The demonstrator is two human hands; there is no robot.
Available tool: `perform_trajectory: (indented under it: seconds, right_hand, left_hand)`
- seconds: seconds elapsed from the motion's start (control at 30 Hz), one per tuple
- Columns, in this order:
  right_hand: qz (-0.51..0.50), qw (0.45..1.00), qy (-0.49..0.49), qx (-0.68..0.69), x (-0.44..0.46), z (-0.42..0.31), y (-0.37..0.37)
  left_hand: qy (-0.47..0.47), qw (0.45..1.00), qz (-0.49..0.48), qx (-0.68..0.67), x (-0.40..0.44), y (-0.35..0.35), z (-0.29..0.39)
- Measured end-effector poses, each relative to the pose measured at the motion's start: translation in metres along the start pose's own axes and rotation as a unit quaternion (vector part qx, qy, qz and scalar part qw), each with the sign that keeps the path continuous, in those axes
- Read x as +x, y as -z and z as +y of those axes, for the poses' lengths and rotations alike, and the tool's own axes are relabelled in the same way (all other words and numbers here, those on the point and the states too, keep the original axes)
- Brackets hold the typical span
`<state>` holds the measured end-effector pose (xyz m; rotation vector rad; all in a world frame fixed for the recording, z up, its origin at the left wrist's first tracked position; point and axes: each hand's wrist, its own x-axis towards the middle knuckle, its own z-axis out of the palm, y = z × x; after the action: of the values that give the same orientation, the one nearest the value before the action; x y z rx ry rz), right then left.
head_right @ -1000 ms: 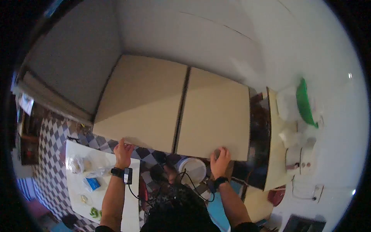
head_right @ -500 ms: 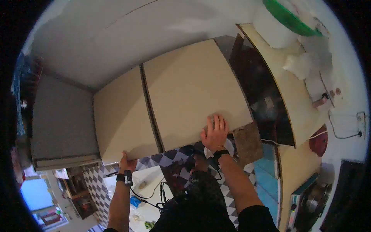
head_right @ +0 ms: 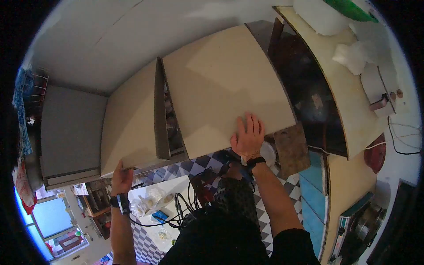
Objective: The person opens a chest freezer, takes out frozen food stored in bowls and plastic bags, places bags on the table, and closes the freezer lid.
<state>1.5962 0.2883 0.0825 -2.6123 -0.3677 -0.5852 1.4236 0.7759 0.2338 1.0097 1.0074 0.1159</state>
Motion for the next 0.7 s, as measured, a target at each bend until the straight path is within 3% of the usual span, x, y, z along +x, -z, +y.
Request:
perform_trajectory:
  seconds: [0.13, 0.17, 0.23, 0.33, 0.43, 0.53, 0.6, 0.7]
  right_hand:
    - [0.0, 1.0, 0.007, -0.003, 0.001, -0.002, 0.003]
    - [-0.009, 1.0, 0.001, -0.018, 0.0, -0.001, 0.004]
    - [-0.017, 1.0, 0.001, -0.012, 0.0, -0.005, 0.0]
    - [-0.017, 0.999, 0.021, -0.034, 0.002, -0.005, -0.001]
    - [-0.031, 0.998, 0.035, -0.038, 0.004, -0.011, 0.005]
    - [-0.052, 0.997, 0.038, -0.04, 0.005, -0.012, 0.01]
    - [-0.096, 0.993, 0.015, -0.067, 0.003, -0.013, 0.009]
    - [-0.108, 0.993, -0.009, -0.053, 0.01, -0.022, 0.013]
  left_hand:
    - [-0.035, 0.999, 0.012, 0.001, -0.03, -0.013, 0.036]
    - [-0.127, 0.981, -0.012, 0.144, -0.046, -0.025, 0.051]
    - [-0.221, 0.932, -0.017, 0.287, -0.052, -0.025, 0.081]
    - [-0.269, 0.943, -0.062, 0.184, -0.04, -0.021, 0.125]
    - [-0.229, 0.966, -0.106, 0.052, -0.057, -0.049, 0.161]
    - [-0.243, 0.962, -0.077, 0.092, -0.075, -0.074, 0.18]
    - [-0.298, 0.929, -0.127, 0.18, -0.081, -0.089, 0.19]
    - [-0.291, 0.925, -0.095, 0.223, -0.07, -0.088, 0.208]
